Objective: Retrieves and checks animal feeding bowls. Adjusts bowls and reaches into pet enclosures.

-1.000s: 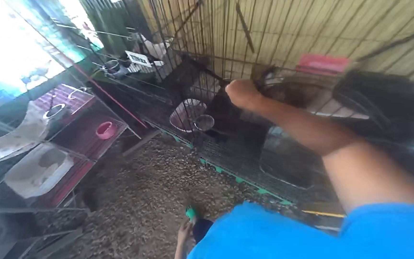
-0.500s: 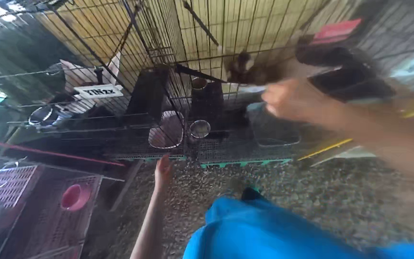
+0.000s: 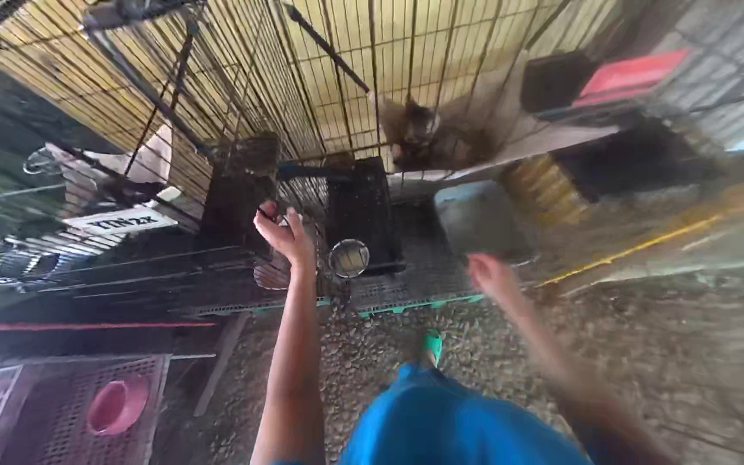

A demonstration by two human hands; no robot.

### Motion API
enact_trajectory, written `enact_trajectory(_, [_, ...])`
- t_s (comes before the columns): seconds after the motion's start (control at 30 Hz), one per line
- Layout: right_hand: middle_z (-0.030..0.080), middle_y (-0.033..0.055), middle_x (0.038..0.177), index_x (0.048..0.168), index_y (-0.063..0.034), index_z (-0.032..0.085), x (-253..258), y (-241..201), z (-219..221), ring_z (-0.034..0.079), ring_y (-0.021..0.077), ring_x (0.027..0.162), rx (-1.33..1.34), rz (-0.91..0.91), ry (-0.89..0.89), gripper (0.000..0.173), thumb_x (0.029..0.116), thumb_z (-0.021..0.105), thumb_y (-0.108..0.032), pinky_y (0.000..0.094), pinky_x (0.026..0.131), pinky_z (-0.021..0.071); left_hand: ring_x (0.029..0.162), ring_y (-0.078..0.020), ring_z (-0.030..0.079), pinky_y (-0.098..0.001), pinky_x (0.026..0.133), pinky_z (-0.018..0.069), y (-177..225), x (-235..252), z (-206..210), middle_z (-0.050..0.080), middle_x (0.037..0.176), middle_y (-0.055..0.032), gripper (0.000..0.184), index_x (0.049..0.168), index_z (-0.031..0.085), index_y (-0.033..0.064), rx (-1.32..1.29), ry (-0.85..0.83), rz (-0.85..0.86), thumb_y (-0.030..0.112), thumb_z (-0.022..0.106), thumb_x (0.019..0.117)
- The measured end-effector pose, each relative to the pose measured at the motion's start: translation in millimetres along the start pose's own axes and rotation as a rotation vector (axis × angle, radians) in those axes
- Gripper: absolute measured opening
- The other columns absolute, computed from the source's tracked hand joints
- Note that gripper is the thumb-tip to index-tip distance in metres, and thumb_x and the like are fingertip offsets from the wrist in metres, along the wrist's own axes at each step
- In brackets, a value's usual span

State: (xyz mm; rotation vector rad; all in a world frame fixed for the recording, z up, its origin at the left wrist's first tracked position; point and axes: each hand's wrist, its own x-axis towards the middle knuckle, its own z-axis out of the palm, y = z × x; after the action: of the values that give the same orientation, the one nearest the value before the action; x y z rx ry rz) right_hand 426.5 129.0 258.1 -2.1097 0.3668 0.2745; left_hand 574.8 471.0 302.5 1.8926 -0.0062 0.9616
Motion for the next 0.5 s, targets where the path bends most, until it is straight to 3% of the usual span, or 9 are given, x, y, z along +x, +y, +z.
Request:
enact_trajectory(0.07, [0.063, 0.0272, 0.131, 0.150, 0.0010, 0.046, 90.9, 3.0, 40.6, 0.069, 0.0378, 0.111, -0.043, 0.024, -0.180, 0.045, 0.1112, 0.043, -0.022, 0.0516, 0.098, 0.0553, 0.124, -0.0259, 0.056, -0.0335, 0.105, 0.0459, -9.8, -2.5, 4.6, 0.053, 0.132, -0.0337, 0.055, 0.137, 0.035, -0.0222, 0.024, 0.078, 0.092, 0.018, 0.051, 0.1019])
enact_trajectory(0.13, [0.061, 0.0271, 0.136, 0.154, -0.0012, 0.041, 160.3, -6.0, 89.8, 0.067, 0.0398, 0.115, -0.109, -0.005, -0.354, 0.051, 0.1103, 0.046, -0.027, 0.0541, 0.100, 0.0525, 0.121, -0.0174, 0.056, -0.0292, 0.104, 0.0455, -23.3, 0.2, 8.6, 0.056, 0.127, -0.0280, 0.058, 0.133, 0.034, -0.0236, 0.013, 0.144, 0.199, 0.023, 0.050, 0.1029])
enact_trajectory(0.23, [0.061, 0.0304, 0.126, 0.158, -0.0022, 0.033, 223.3, -12.0, 159.1, 0.067, 0.0380, 0.094, -0.184, 0.002, -0.581, 0.065, 0.1088, 0.050, -0.041, 0.0529, 0.087, 0.0544, 0.118, -0.0014, 0.053, -0.0217, 0.104, 0.0436, -32.2, 0.0, 13.0, 0.056, 0.123, -0.0141, 0.066, 0.135, 0.029, -0.0225, -0.035, 0.186, 0.264, 0.033, 0.049, 0.1050])
enact_trajectory(0.3, [0.064, 0.0288, 0.116, 0.151, 0.0001, 0.041, 245.1, -9.2, 195.9, 0.067, 0.0346, 0.085, -0.180, -0.011, -0.695, 0.064, 0.1073, 0.052, -0.045, 0.0506, 0.081, 0.0565, 0.117, 0.0040, 0.053, -0.0187, 0.105, 0.0420, -31.1, 1.0, 14.2, 0.057, 0.120, -0.0124, 0.071, 0.132, 0.029, -0.0255, -0.034, 0.217, 0.287, 0.037, 0.049, 0.1041])
enact_trajectory(0.37, [0.067, 0.0234, 0.101, 0.137, 0.0024, 0.055, 268.3, 5.1, 234.0, 0.066, 0.0290, 0.074, -0.133, -0.077, -0.730, 0.053, 0.1055, 0.056, -0.041, 0.0467, 0.072, 0.0577, 0.117, 0.0079, 0.051, -0.0156, 0.104, 0.0410, -30.2, 4.9, 15.2, 0.057, 0.119, -0.0100, 0.072, 0.128, 0.032, -0.0264, -0.036, 0.238, 0.304, 0.038, 0.050, 0.1034])
enact_trajectory(0.43, [0.066, 0.0245, 0.104, 0.128, 0.0058, 0.060, 266.9, -1.8, 241.4, 0.066, 0.0325, 0.084, -0.213, -0.153, -0.726, 0.041, 0.1046, 0.058, -0.027, 0.0499, 0.079, 0.0554, 0.116, 0.0106, 0.050, -0.0140, 0.103, 0.0403, -31.0, 4.0, 15.4, 0.057, 0.117, -0.0047, 0.070, 0.126, 0.034, -0.0233, -0.044, 0.245, 0.316, 0.040, 0.051, 0.1034])
enact_trajectory(0.5, [0.064, 0.0312, 0.126, 0.131, 0.0078, 0.061, 252.0, -31.2, 221.5, 0.063, 0.0444, 0.116, -0.353, -0.221, -0.701, 0.041, 0.1017, 0.060, -0.021, 0.0614, 0.100, 0.0491, 0.117, 0.0127, 0.048, -0.0139, 0.105, 0.0394, -30.4, 2.5, 16.9, 0.056, 0.119, 0.0005, 0.071, 0.130, 0.033, -0.0203, -0.057, 0.251, 0.319, 0.044, 0.050, 0.1042])
